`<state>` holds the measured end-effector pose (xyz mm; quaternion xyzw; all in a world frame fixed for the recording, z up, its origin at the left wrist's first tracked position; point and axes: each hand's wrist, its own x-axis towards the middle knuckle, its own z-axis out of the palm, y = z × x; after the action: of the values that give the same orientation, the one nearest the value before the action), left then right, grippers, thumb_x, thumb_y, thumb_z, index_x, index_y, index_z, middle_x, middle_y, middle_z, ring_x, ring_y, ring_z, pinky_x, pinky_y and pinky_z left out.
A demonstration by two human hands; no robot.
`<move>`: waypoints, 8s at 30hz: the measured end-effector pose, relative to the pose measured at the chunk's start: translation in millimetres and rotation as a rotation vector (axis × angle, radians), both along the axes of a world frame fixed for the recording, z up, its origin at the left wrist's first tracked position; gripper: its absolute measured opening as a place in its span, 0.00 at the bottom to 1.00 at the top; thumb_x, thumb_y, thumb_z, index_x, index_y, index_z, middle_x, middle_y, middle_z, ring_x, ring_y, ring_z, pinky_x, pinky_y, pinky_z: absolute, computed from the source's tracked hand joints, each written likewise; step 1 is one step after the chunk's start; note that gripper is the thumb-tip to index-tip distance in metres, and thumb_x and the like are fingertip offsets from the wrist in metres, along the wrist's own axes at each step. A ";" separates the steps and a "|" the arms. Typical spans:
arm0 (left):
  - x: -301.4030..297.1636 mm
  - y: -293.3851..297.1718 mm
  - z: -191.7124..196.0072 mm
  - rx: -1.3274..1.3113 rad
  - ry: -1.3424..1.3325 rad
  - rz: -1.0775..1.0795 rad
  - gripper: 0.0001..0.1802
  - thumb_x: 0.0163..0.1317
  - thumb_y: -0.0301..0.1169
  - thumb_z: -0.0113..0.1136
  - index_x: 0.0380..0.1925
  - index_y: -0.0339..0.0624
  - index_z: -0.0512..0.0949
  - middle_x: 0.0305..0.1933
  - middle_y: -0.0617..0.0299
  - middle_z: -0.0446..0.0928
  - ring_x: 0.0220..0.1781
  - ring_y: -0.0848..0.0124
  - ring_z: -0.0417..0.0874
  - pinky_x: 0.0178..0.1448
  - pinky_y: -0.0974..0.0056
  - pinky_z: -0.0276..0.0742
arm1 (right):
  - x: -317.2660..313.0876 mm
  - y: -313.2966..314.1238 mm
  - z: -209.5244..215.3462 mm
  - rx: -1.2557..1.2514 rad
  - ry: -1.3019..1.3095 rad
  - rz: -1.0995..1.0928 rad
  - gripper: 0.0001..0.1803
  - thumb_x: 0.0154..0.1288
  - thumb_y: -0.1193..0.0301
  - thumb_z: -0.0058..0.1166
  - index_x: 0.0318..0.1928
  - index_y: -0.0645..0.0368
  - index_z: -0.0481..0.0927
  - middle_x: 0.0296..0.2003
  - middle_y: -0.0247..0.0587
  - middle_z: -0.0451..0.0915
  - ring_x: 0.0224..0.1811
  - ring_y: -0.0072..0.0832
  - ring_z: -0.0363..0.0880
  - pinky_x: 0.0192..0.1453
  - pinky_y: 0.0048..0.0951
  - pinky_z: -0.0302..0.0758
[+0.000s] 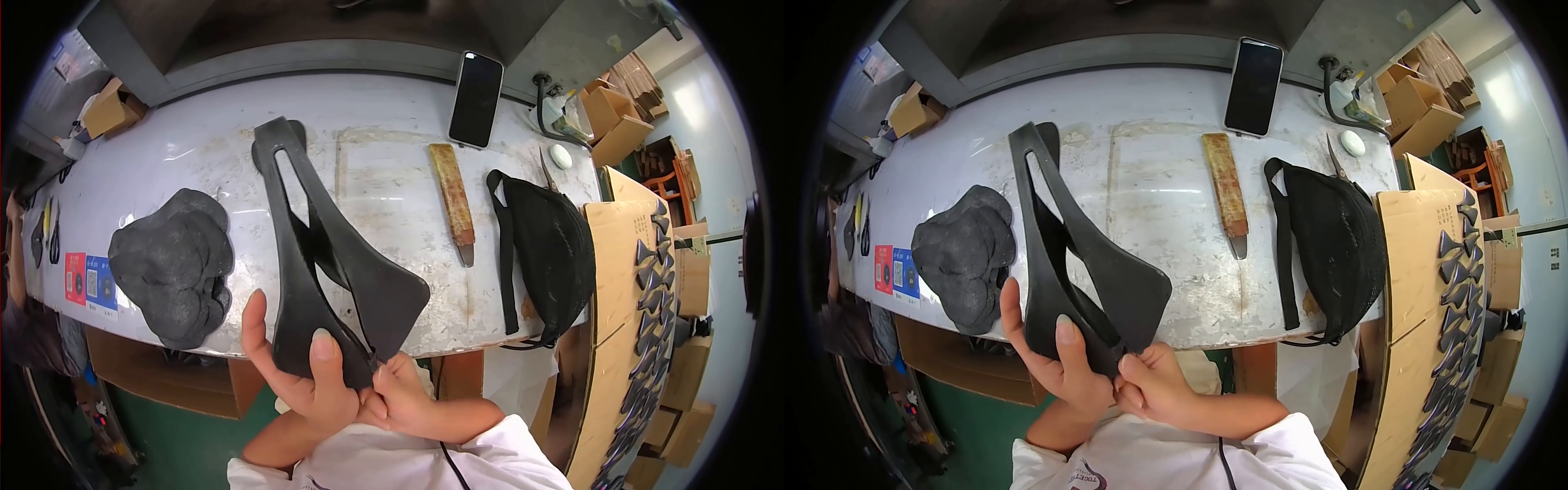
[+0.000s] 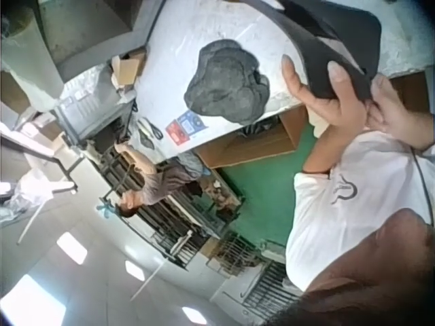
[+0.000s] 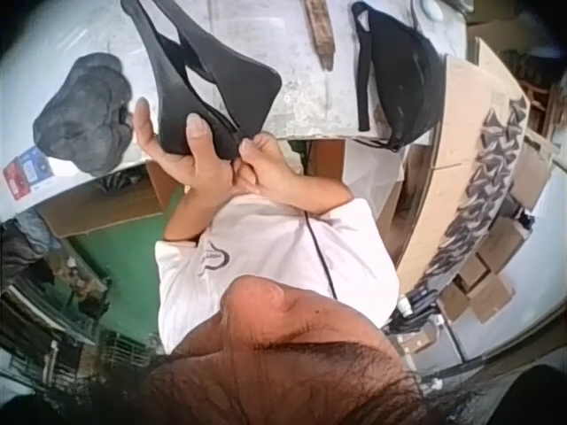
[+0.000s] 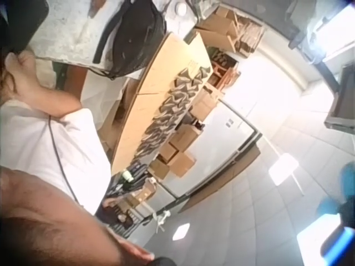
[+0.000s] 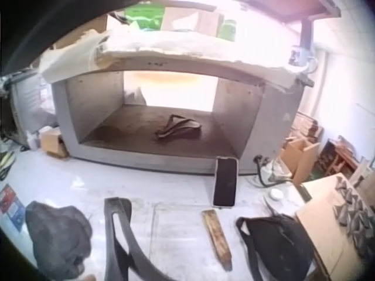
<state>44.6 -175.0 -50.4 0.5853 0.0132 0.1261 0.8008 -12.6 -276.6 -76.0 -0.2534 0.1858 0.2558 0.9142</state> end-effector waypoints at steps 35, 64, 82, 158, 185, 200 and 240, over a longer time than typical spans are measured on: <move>6.6 49.7 -19.6 0.854 -0.078 -0.151 0.65 0.42 0.25 0.77 0.72 0.32 0.38 0.64 0.46 0.66 0.59 0.59 0.73 0.57 0.56 0.71 | 25.0 -46.1 16.2 -1.540 -1.161 -0.115 0.15 0.54 0.71 0.69 0.39 0.67 0.81 0.21 0.40 0.77 0.17 0.28 0.73 0.21 0.25 0.68; -22.0 31.5 3.5 -0.327 0.470 -0.636 0.42 0.55 0.29 0.65 0.70 0.40 0.58 0.71 0.51 0.60 0.73 0.62 0.62 0.75 0.54 0.56 | 47.5 -31.6 27.2 -1.141 -0.869 0.010 0.08 0.66 0.72 0.60 0.31 0.60 0.76 0.17 0.40 0.75 0.15 0.28 0.74 0.20 0.27 0.67; -6.6 67.5 31.8 0.454 0.266 -1.129 0.27 0.67 0.35 0.58 0.62 0.33 0.64 0.53 0.60 0.75 0.54 0.74 0.73 0.55 0.68 0.69 | 48.0 -36.0 22.9 -0.938 -0.760 0.214 0.12 0.72 0.68 0.53 0.31 0.62 0.78 0.19 0.33 0.74 0.21 0.16 0.70 0.26 0.23 0.67; -12.2 24.5 -19.3 -0.261 0.345 -0.423 0.45 0.63 0.70 0.42 0.56 0.36 0.69 0.50 0.58 0.73 0.53 0.67 0.75 0.61 0.62 0.69 | 51.1 -9.5 12.7 -1.154 -0.864 -0.300 0.09 0.64 0.73 0.62 0.31 0.62 0.75 0.18 0.40 0.78 0.18 0.23 0.76 0.23 0.24 0.70; -48.2 33.4 -22.5 0.057 0.357 -0.358 0.31 0.63 0.50 0.54 0.51 0.31 0.72 0.48 0.57 0.78 0.50 0.69 0.78 0.53 0.64 0.74 | 66.7 -36.4 37.0 -1.026 -0.950 0.072 0.08 0.68 0.72 0.56 0.31 0.61 0.79 0.17 0.42 0.73 0.17 0.32 0.75 0.22 0.29 0.68; -5.7 59.4 -11.9 0.277 0.296 -0.557 0.16 0.69 0.29 0.50 0.53 0.33 0.75 0.49 0.58 0.77 0.49 0.69 0.76 0.54 0.65 0.72 | 23.7 -53.1 8.7 -0.562 -0.541 0.466 0.15 0.73 0.62 0.54 0.41 0.63 0.82 0.23 0.22 0.73 0.25 0.10 0.64 0.26 0.20 0.63; -27.8 38.3 7.5 0.198 0.228 -0.317 0.35 0.70 0.31 0.50 0.71 0.32 0.46 0.41 0.47 0.82 0.37 0.64 0.84 0.40 0.63 0.82 | 41.7 -49.2 15.6 -0.920 -0.552 0.136 0.12 0.55 0.75 0.71 0.30 0.65 0.77 0.29 0.39 0.82 0.30 0.17 0.79 0.36 0.23 0.77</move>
<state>16.7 -136.7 -42.9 0.6662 -0.0009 -0.0676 0.7427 29.1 -325.8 -60.4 -0.6970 0.0145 0.1306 0.7049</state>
